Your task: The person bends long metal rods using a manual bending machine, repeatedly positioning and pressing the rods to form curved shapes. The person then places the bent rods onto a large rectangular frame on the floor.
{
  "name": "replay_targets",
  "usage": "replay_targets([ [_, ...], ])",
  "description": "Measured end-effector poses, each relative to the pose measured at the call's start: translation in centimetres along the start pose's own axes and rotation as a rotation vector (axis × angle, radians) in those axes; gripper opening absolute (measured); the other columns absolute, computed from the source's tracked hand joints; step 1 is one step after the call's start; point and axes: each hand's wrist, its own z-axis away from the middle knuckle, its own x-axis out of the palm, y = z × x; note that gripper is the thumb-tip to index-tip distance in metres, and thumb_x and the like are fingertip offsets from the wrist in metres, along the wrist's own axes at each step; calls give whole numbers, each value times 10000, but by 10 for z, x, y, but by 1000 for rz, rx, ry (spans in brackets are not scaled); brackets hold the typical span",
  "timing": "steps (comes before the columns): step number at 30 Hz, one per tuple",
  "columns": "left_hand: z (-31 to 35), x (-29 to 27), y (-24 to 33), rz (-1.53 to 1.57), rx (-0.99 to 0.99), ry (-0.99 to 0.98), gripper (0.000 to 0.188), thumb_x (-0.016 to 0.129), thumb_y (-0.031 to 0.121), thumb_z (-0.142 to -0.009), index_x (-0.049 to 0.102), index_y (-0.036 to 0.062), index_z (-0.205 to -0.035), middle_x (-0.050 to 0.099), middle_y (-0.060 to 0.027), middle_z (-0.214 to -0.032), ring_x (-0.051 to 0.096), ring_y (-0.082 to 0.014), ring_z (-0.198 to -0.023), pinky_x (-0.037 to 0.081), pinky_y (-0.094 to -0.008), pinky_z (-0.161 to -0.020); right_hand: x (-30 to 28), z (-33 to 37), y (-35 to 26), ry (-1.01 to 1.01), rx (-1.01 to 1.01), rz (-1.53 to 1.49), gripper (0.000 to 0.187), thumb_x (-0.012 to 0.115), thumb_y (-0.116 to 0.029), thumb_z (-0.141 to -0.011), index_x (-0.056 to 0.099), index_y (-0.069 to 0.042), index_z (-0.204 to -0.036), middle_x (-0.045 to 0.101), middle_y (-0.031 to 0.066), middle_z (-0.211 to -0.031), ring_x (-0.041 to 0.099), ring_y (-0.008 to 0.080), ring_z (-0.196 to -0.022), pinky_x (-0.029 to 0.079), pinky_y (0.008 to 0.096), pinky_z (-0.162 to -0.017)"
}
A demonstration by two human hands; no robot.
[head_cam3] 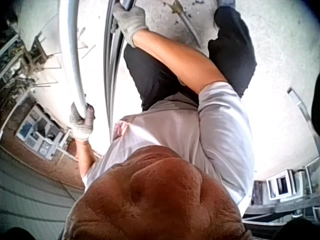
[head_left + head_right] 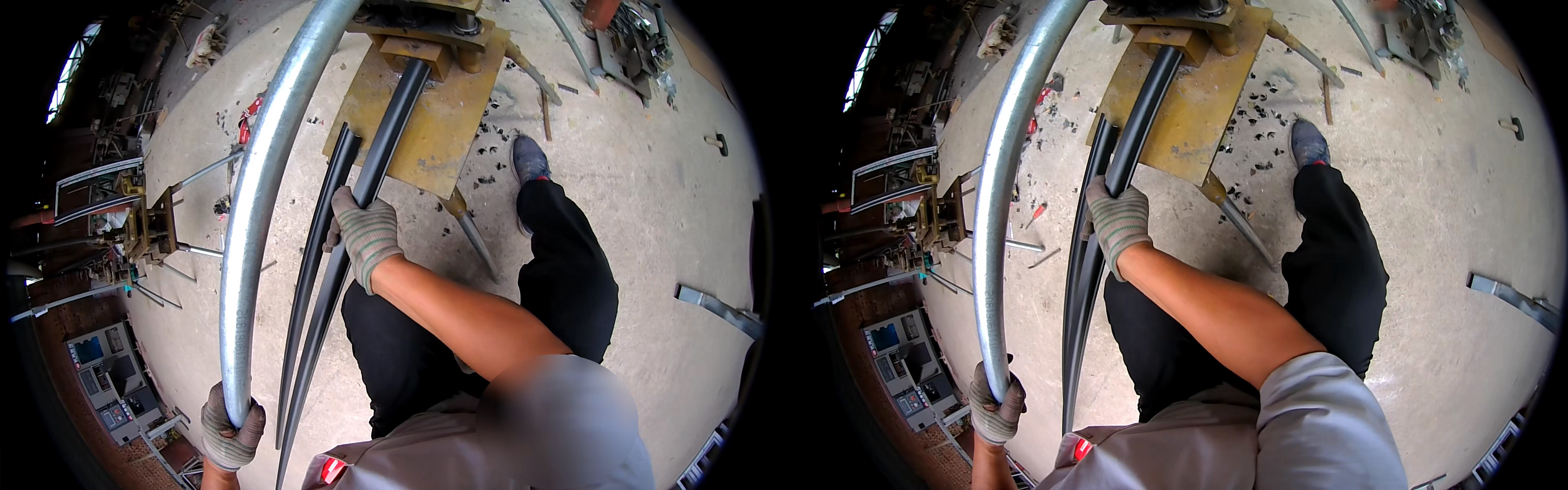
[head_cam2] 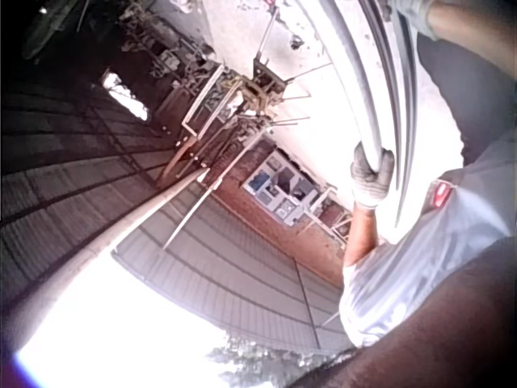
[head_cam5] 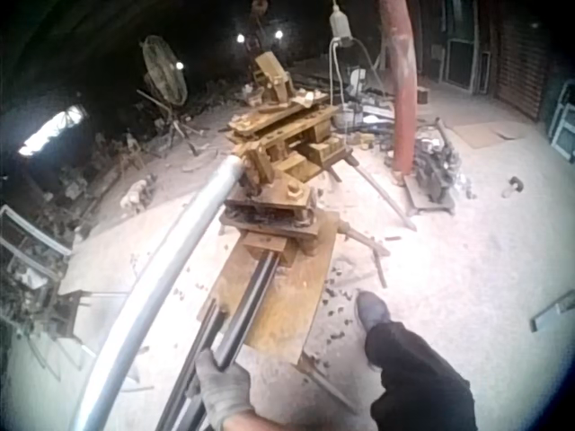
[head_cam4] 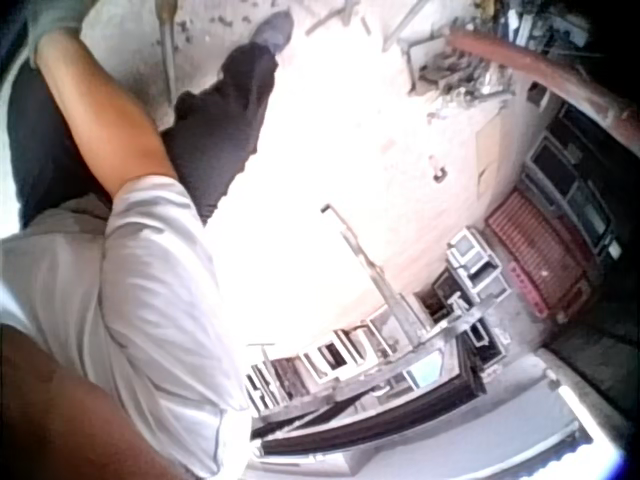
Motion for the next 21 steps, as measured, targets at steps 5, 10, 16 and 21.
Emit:
replay_targets([
  [5, 1, -3, -6, -18, 0, -1, 504, 720, 255, -945, 501, -16, -1310, 588, -11, -698, 564, -84, -546, 464, -237, -513, 5, -2, 0, 51, 13, 38, 258, 639, -216, -976, 554, -36, -811, 510, 59, -551, 504, 194, -381, 469, 370, -404],
  [10, 0, -2, 6, 28, -74, 16, 379, 763, 206, -897, 566, -3, -1143, 641, -45, -728, 596, -123, -622, 513, -300, -608, 5, 0, -12, 29, 13, 44, 269, 628, -212, -978, 547, -22, -806, 515, 75, -558, 508, 205, -386, 474, 384, -403],
  [16, 2, -1, 4, 8, -75, 41, 425, 776, 227, -888, 570, -12, -1173, 641, -50, -726, 600, -128, -622, 517, -302, -618, 6, 0, -15, 93, 39, 84, 290, 610, -206, -974, 539, -7, -777, 516, 84, -561, 524, 212, -397, 479, 392, -401],
  [21, -1, -5, -8, -40, 56, -43, 502, 714, 238, -940, 494, -27, -1304, 600, -20, -693, 571, -86, -534, 457, -236, -503, 6, 2, -21, 42, 37, 68, 248, 599, -153, -937, 534, -2, -751, 515, 95, -552, 535, 234, -398, 483, 400, -408],
])
